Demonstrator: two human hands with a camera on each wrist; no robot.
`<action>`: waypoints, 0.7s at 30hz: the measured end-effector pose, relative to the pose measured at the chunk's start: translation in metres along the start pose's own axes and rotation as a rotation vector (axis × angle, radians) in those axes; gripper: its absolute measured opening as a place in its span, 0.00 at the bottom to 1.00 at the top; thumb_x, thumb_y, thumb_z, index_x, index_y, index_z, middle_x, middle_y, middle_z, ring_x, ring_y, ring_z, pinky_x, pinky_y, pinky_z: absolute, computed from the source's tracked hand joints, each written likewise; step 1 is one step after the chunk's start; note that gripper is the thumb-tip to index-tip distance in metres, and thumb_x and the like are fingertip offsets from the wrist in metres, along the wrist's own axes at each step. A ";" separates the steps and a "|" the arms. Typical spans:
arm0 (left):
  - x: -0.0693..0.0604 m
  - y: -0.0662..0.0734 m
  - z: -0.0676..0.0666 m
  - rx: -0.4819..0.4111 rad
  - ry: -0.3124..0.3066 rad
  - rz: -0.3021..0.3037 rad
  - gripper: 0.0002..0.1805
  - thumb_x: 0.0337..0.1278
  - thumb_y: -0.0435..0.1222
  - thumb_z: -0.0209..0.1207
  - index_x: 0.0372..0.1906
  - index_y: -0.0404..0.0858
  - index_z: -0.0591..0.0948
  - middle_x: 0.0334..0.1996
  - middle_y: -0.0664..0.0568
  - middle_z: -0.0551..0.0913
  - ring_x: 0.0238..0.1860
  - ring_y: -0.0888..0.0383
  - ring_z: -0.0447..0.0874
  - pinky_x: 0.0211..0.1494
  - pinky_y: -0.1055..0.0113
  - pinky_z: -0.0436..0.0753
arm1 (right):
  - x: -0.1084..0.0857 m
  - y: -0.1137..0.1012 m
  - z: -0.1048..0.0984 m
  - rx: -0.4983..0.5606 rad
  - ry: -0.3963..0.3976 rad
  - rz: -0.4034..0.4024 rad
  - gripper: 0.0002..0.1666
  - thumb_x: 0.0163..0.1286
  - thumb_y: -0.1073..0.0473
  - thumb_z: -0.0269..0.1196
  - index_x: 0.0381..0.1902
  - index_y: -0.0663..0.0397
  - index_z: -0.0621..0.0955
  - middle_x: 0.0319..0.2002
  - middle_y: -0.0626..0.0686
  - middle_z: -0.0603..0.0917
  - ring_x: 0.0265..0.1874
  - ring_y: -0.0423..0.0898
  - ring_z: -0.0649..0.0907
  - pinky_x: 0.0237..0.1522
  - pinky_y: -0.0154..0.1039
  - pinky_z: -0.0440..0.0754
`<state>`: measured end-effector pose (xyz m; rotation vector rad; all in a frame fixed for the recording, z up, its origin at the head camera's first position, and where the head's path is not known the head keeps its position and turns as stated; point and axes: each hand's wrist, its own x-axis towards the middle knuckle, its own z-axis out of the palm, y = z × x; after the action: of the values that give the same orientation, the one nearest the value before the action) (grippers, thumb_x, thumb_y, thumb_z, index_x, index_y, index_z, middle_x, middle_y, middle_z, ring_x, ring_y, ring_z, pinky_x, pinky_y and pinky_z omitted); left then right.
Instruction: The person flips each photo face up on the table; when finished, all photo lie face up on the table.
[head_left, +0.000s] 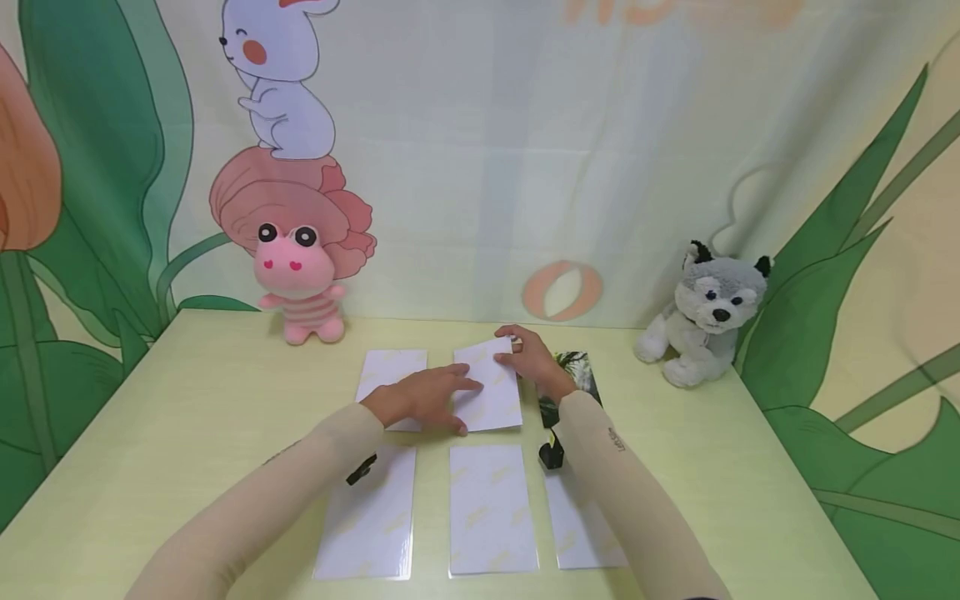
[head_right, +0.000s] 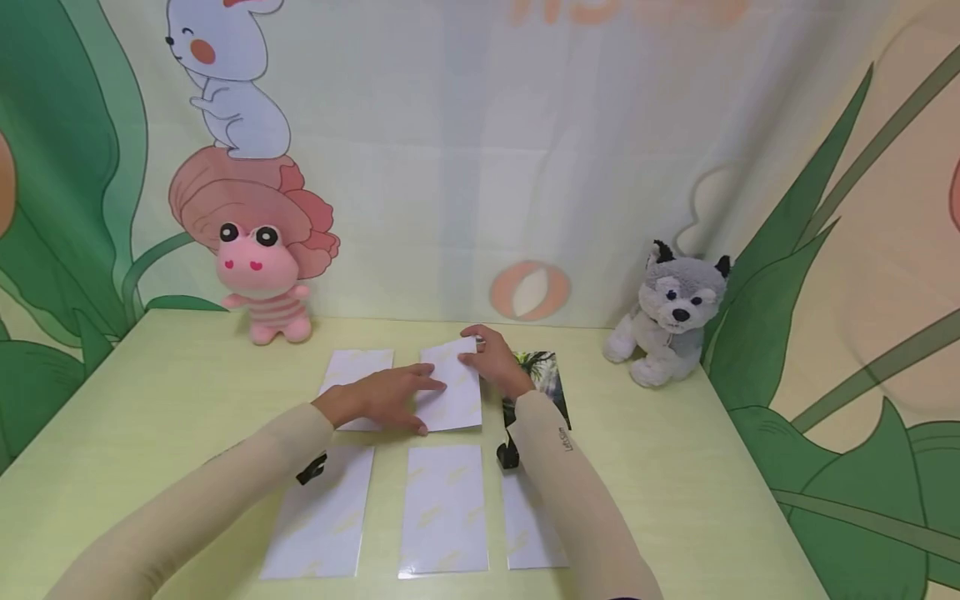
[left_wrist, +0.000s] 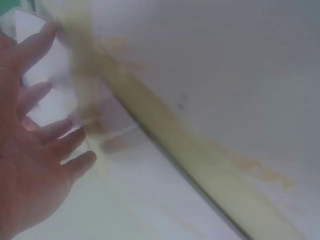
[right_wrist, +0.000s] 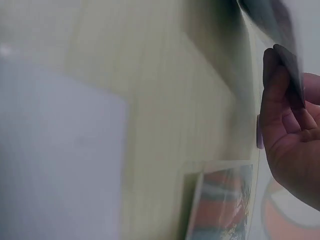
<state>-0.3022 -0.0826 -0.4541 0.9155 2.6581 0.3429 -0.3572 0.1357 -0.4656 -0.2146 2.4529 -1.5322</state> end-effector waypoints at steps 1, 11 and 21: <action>0.000 0.001 -0.002 -0.008 0.000 0.002 0.41 0.53 0.53 0.70 0.72 0.48 0.71 0.77 0.38 0.58 0.78 0.43 0.57 0.76 0.49 0.63 | 0.000 0.000 -0.001 0.013 0.002 -0.002 0.28 0.71 0.65 0.63 0.67 0.57 0.72 0.47 0.62 0.84 0.38 0.49 0.85 0.36 0.39 0.82; 0.001 0.007 -0.004 -0.090 0.135 0.074 0.39 0.55 0.52 0.69 0.71 0.45 0.72 0.74 0.35 0.62 0.74 0.40 0.63 0.75 0.47 0.65 | -0.004 -0.006 -0.006 0.214 0.045 0.016 0.28 0.70 0.67 0.62 0.67 0.58 0.71 0.49 0.68 0.85 0.32 0.43 0.86 0.34 0.39 0.85; 0.007 0.013 0.007 -0.317 0.389 0.156 0.40 0.49 0.50 0.74 0.68 0.43 0.75 0.75 0.37 0.61 0.75 0.39 0.59 0.73 0.42 0.65 | -0.006 -0.009 -0.012 0.460 0.092 0.022 0.29 0.73 0.68 0.59 0.70 0.59 0.66 0.45 0.59 0.84 0.33 0.41 0.86 0.34 0.35 0.84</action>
<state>-0.2978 -0.0669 -0.4576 1.0375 2.7506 1.0417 -0.3553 0.1436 -0.4514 -0.0325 2.0773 -2.0779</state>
